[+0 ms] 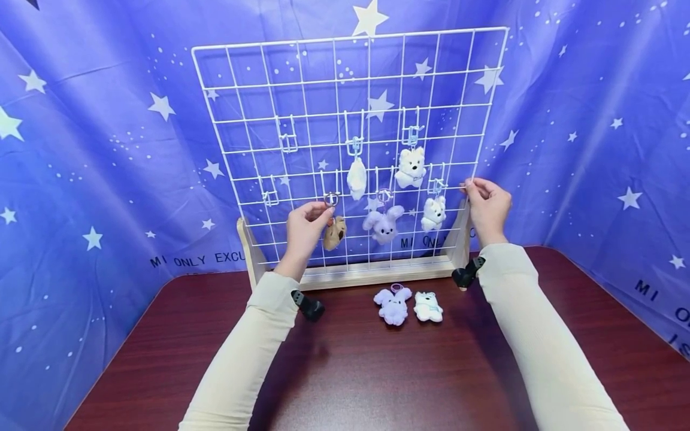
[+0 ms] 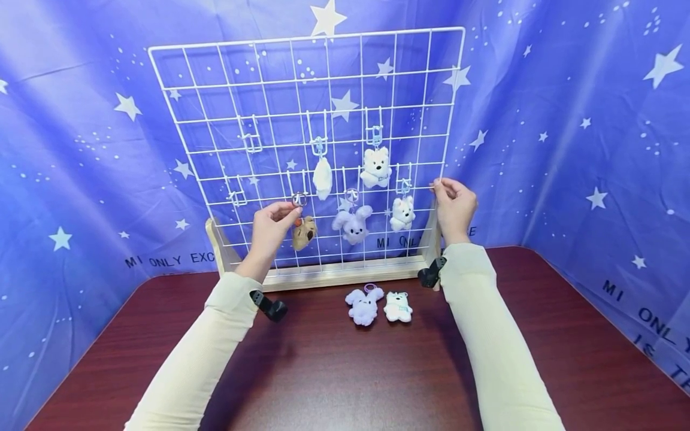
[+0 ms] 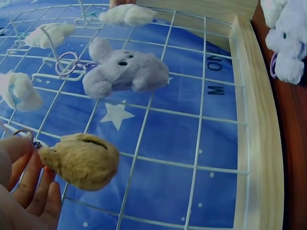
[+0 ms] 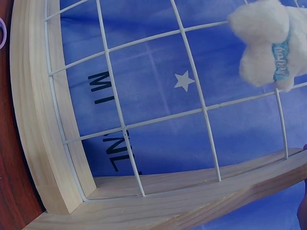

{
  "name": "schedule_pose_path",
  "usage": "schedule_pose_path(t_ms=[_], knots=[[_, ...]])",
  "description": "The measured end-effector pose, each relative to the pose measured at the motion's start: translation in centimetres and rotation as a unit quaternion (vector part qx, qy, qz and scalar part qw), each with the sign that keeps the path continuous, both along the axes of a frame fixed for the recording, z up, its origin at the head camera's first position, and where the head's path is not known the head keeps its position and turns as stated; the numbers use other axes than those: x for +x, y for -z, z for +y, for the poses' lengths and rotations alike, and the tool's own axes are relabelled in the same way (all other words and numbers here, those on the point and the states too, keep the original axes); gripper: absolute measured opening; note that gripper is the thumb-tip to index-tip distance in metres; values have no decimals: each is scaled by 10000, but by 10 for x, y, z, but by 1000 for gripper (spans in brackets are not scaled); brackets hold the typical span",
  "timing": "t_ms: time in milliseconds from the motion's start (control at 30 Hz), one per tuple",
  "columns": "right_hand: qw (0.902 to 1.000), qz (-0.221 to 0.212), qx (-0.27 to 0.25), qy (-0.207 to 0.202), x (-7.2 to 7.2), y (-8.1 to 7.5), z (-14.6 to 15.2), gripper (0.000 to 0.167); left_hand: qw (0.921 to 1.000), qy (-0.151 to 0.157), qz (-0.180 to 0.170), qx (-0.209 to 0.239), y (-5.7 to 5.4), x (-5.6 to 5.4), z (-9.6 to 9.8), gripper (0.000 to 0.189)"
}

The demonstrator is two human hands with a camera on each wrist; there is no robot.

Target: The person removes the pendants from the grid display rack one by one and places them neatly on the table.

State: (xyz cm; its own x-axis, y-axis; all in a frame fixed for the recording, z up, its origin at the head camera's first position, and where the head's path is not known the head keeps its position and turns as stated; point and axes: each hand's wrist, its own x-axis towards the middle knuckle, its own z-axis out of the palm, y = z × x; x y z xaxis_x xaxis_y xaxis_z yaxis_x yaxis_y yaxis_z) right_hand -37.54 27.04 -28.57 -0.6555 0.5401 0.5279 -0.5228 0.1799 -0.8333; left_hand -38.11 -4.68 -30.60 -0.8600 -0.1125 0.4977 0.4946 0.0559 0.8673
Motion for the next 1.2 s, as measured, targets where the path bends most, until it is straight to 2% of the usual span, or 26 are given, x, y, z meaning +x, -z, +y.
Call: schedule_pose_path(t_ms=[200,300,533,767,1033,1200], knots=[[9999,-50,46,127,-14,10,9,27,9999,-146,-56,18,-2,4,2,14],[9998,-32,69,168,-18,13,11,28,9999,-82,-101,33,-4,8,1,16],[9995,-46,178,271,-20,16,12,28,9996,198,-208,-24,-9,21,-3,17],[9993,-47,225,310,-20,13,12,26,9969,758,-179,99,-11,36,-2,15],[9999,32,79,53,0,1,1,26,9932,1066,-454,-91,2,47,-1,16],[9999,6,118,105,-7,6,5,26,9895,1281,-618,-271,15,51,-7,15]])
